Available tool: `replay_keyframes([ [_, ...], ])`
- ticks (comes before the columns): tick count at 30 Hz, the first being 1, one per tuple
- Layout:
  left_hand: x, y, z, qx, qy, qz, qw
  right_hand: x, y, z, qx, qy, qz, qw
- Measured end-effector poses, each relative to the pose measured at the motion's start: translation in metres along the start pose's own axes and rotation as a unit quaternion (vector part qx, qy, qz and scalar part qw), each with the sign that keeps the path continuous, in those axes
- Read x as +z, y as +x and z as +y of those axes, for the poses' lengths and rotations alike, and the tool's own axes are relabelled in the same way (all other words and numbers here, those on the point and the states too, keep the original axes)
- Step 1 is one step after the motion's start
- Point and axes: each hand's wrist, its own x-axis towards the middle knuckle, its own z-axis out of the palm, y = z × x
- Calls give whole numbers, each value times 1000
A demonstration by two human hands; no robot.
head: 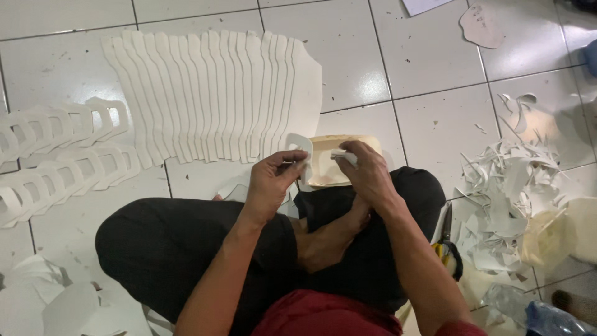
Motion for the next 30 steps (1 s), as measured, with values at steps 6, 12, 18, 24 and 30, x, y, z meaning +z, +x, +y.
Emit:
replay_keyframes([
  [6,0,6,-8,2,4,-19,1000,-1,-25,-6,-59,95,141,984],
  [12,6,5,-9,7,-8,-37,999,-6,-39,-38,-133,191,182,955],
  [18,7,-3,2,4,-12,-61,998,2,-42,-39,-163,191,187,950],
  [24,7,-6,5,-4,-58,-99,993,4,-43,-51,-160,163,186,956],
  [30,7,-13,9,-17,-87,-116,989,4,-37,-48,-158,128,206,957],
])
